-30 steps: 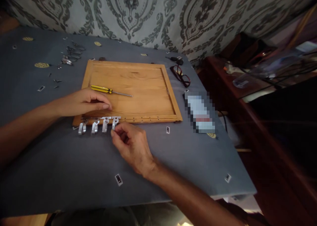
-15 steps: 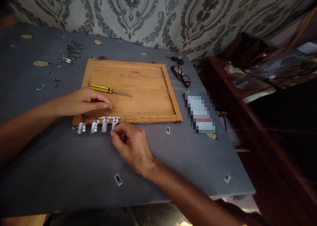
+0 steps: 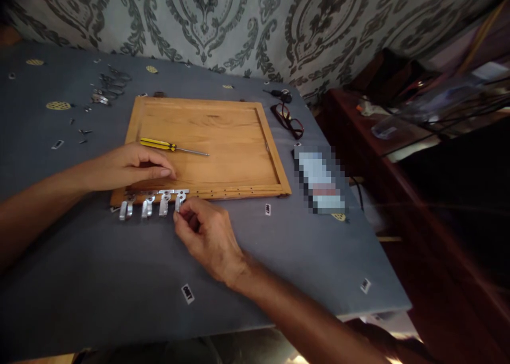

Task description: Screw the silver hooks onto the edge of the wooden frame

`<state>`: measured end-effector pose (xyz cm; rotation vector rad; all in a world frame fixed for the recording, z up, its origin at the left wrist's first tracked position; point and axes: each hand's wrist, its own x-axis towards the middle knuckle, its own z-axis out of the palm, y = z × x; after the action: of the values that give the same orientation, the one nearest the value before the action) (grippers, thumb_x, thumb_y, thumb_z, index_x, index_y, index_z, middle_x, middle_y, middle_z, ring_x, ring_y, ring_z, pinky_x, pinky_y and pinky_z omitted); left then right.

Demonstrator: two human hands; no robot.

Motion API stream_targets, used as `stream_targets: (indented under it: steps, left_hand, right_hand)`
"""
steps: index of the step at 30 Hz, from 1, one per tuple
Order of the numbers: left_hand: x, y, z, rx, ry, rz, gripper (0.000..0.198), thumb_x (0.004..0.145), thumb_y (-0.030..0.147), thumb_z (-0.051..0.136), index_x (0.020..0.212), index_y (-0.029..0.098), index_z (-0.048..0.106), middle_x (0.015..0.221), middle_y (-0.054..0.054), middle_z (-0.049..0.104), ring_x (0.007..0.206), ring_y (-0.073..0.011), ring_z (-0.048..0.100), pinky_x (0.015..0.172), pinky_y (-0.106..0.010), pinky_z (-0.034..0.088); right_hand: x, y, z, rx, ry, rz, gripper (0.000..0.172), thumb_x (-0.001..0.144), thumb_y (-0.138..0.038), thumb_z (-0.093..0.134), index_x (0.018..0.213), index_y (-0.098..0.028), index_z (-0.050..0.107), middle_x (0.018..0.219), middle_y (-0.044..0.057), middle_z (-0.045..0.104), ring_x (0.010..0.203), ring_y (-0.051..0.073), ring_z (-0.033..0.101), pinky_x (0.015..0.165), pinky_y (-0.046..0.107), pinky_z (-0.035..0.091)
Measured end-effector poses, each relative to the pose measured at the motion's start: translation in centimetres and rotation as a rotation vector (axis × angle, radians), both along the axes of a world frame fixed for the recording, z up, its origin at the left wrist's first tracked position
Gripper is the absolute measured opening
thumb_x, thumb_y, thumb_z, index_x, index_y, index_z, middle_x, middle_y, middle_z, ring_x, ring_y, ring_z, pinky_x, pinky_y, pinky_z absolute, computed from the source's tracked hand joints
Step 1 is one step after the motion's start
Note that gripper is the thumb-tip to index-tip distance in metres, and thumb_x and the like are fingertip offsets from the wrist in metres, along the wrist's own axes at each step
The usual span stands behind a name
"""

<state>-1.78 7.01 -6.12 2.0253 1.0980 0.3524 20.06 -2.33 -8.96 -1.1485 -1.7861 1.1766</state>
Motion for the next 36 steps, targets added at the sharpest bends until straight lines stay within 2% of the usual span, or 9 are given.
stream_targets:
  steps: [9,17,36]
  left_hand:
    - [0.12,-0.17,0.17,0.012,0.003,-0.045,0.033,0.090,0.044,0.052,0.094,0.019,0.074,0.096,-0.003,0.075,0.087,-0.0153,0.067,0.077,-0.026,0.049]
    - [0.36,-0.30,0.54,0.082,0.025,-0.135,0.030,0.093,0.039,0.052,0.093,0.020,0.075,0.097,-0.004,0.072,0.086,-0.0133,0.066,0.076,-0.024,0.049]
    - [0.48,-0.56,0.61,0.137,0.071,-0.189,0.025,0.094,0.035,0.055,0.097,0.024,0.077,0.098,0.000,0.068,0.085,-0.0091,0.064,0.073,-0.020,0.046]
  right_hand:
    - [0.19,0.14,0.04,-0.037,0.015,0.002,0.016,0.088,-0.026,0.056,0.073,-0.021,0.055,0.057,-0.007,0.050,0.050,0.007,0.047,0.048,0.021,0.037]
    - [0.25,0.14,0.08,-0.081,0.030,-0.015,0.016,0.089,-0.028,0.056,0.075,-0.021,0.056,0.057,-0.006,0.051,0.051,0.008,0.048,0.049,0.022,0.038]
    - [0.38,0.21,0.11,-0.059,0.017,0.008,0.016,0.090,-0.026,0.057,0.075,-0.021,0.056,0.057,-0.006,0.052,0.051,0.008,0.048,0.050,0.022,0.038]
